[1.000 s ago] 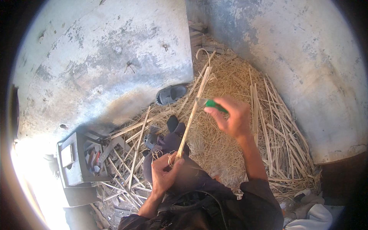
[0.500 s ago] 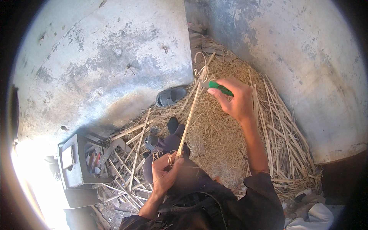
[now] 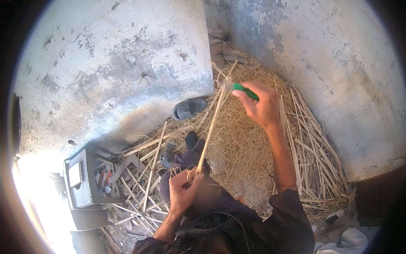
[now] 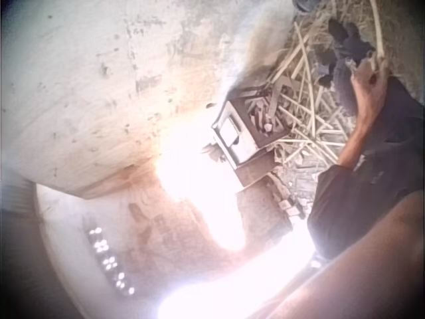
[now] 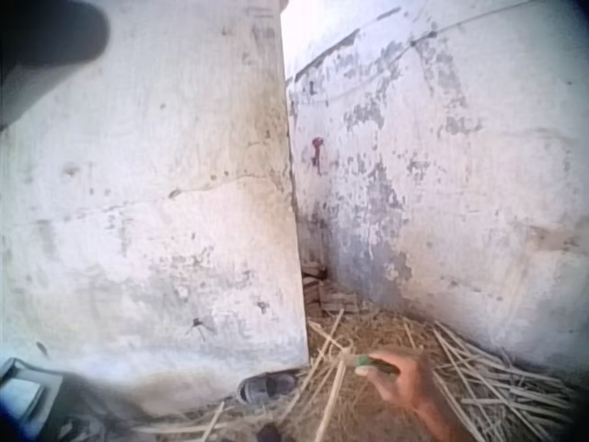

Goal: The person sits on the floor and uses a green utility knife to shave the surface of a long bamboo stick. They hold the stick with their left hand and scrape along its length with the knife in their right hand, producing thin wood shavings that fall onto the floor.

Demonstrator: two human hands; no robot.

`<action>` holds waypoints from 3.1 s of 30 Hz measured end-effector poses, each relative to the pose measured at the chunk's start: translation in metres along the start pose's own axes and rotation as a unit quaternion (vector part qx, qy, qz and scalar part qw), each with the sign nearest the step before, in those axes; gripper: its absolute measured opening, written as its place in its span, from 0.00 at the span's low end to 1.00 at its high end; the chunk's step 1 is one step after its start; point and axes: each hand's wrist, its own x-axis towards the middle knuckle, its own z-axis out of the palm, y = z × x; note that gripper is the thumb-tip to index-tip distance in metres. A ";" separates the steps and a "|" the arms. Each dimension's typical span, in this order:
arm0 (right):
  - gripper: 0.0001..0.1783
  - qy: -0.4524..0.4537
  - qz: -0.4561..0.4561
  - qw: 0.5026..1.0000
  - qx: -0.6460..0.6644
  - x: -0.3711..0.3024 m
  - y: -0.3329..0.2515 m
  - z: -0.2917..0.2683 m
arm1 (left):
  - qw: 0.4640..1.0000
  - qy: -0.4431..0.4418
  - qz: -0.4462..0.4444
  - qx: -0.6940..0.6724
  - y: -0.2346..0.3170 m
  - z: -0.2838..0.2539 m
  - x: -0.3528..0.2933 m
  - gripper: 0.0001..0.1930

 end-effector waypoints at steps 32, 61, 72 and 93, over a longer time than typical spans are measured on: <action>0.17 -0.148 -0.071 0.973 0.162 -0.096 -0.074 0.009 | 0.949 -0.103 -0.135 -0.265 0.020 -0.017 0.000 0.24; 0.17 -0.157 -0.108 0.977 0.100 -0.114 -0.098 0.017 | 0.986 -0.002 -0.040 -0.165 0.007 -0.004 0.001 0.13; 0.16 -0.093 -0.076 0.991 0.063 -0.096 -0.072 0.011 | 0.996 -0.007 -0.058 -0.070 0.014 -0.006 0.000 0.12; 0.19 0.062 0.047 0.993 0.085 -0.054 -0.022 -0.002 | 0.999 -0.022 -0.011 -0.046 0.010 -0.005 -0.002 0.13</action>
